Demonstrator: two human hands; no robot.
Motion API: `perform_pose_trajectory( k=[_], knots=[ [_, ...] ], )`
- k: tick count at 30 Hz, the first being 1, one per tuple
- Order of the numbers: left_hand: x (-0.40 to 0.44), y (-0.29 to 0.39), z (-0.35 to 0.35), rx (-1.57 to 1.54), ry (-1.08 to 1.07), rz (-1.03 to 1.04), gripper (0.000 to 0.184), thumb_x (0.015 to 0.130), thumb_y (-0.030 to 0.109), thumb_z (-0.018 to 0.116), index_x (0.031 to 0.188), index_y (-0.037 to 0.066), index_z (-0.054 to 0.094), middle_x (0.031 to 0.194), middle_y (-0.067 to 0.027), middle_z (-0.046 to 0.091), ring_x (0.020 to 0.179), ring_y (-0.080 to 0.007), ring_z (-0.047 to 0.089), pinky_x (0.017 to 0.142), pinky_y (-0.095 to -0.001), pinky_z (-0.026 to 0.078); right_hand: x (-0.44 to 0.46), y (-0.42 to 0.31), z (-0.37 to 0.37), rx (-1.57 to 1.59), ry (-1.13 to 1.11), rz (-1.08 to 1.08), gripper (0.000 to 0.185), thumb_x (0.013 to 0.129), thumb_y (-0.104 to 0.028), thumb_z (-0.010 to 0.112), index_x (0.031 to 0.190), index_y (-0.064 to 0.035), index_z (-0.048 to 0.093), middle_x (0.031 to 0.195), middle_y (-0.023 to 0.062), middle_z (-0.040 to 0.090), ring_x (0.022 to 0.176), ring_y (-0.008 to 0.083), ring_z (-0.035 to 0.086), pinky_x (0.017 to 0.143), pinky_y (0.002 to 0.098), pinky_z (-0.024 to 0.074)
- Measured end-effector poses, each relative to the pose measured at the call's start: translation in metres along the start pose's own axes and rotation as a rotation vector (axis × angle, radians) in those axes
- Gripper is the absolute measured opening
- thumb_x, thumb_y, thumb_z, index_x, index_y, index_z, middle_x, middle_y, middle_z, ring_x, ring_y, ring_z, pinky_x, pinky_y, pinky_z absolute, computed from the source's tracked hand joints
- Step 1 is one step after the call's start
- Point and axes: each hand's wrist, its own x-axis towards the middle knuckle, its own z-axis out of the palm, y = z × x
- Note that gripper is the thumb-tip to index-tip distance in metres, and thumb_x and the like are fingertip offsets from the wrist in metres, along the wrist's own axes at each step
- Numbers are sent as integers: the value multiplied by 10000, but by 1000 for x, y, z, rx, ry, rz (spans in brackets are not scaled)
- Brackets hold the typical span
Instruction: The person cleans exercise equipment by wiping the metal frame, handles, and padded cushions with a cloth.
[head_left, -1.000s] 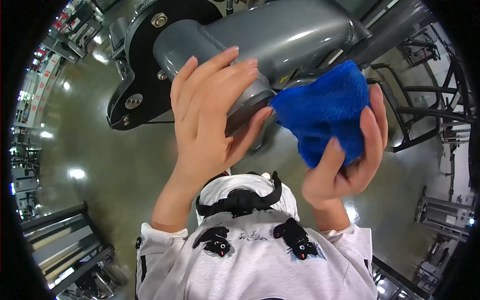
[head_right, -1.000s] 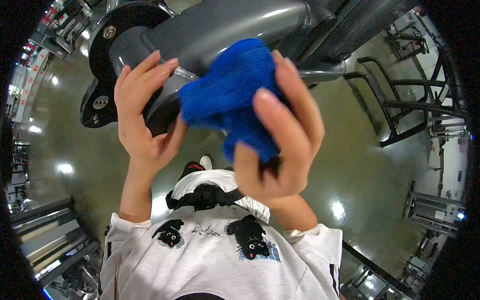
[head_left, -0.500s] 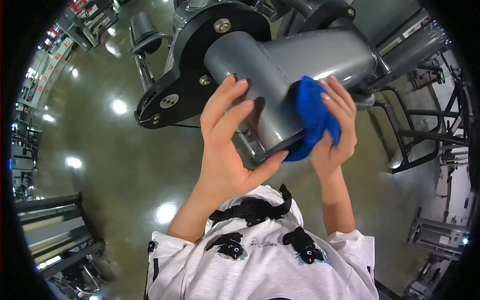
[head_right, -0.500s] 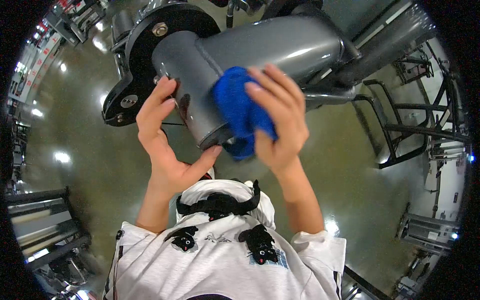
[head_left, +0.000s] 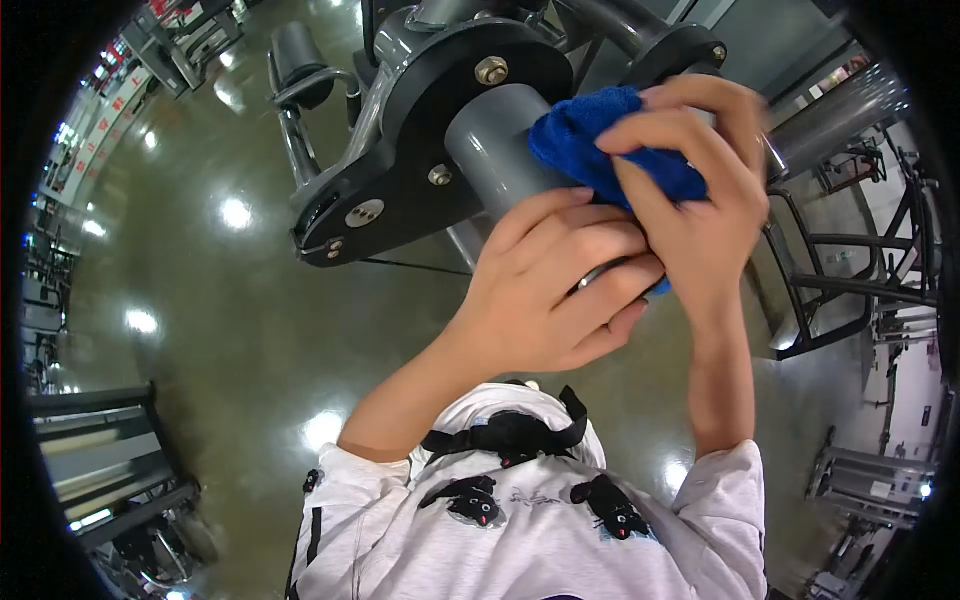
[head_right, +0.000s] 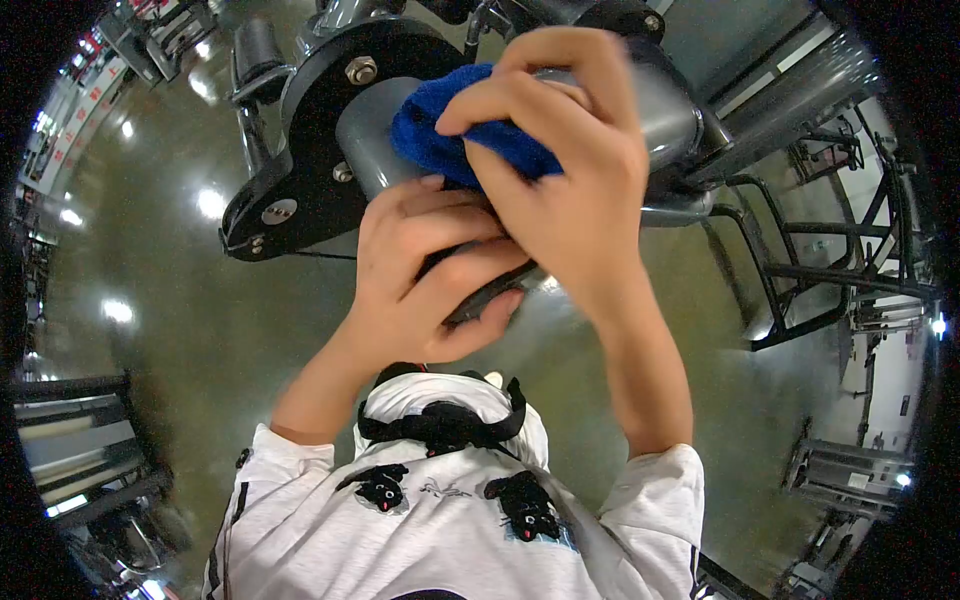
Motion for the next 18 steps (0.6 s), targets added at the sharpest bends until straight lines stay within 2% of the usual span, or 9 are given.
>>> perform_pose_trajectory(
  k=[3,8,10,11,13,14,15,17,18],
  knots=[
    [-2,4,2,-3,26,-43,379,615,150,735,985,159,655,1030,-28,586,966,-213,599,924,-424,399,-2,13,-11,-153,-101,82,282,594,17,644,801,-160,718,829,4,562,873,215,516,775,317,425],
    [-4,4,3,3,46,-34,418,619,132,744,1022,179,644,1040,-14,589,994,-198,600,939,-408,385,0,64,-38,-471,-68,84,239,696,33,614,842,-120,728,826,57,567,804,222,537,764,320,435],
    [-4,4,3,10,55,-23,419,616,126,744,1019,182,644,1039,-10,588,997,-195,598,938,-407,385,8,70,-45,-430,-96,379,189,770,29,603,864,-88,719,857,78,593,795,219,575,773,300,446],
    [-4,5,2,10,42,-28,426,611,123,745,1020,184,643,1036,-4,586,1001,-193,596,938,-406,385,13,71,-45,-435,-93,377,189,770,29,603,864,-88,719,857,78,593,795,219,575,773,300,446],
    [-5,5,1,8,31,-35,432,606,119,747,1020,187,642,1034,1,584,1004,-191,594,939,-405,384,26,64,-39,4,-76,160,170,809,17,596,905,-68,706,890,89,612,815,209,605,776,263,450],
    [-5,5,1,9,28,-38,435,606,122,746,1023,191,641,1031,7,582,1007,-189,592,941,-404,383,32,55,-34,57,-76,152,163,812,-23,618,954,-56,693,955,116,646,905,239,619,819,282,464],
    [-6,6,1,10,24,-40,439,606,124,746,1026,195,640,1029,12,579,1010,-186,590,943,-403,381,37,42,-24,55,-77,154,163,812,-23,618,954,-56,693,955,116,646,905,239,619,819,282,464],
    [-5,5,0,22,17,-31,439,605,126,745,1026,197,639,1029,15,579,1010,-182,589,945,-398,381,47,24,-5,-40,-36,-55,168,821,64,567,933,-4,673,997,73,585,936,160,573,822,263,446],
    [-5,5,-1,37,11,-23,440,605,129,744,1026,199,639,1030,17,578,1010,-179,589,946,-394,381,48,46,6,-12,-130,-273,300,742,13,645,1038,-33,638,1064,100,570,983,210,562,865,307,431]
  ],
)
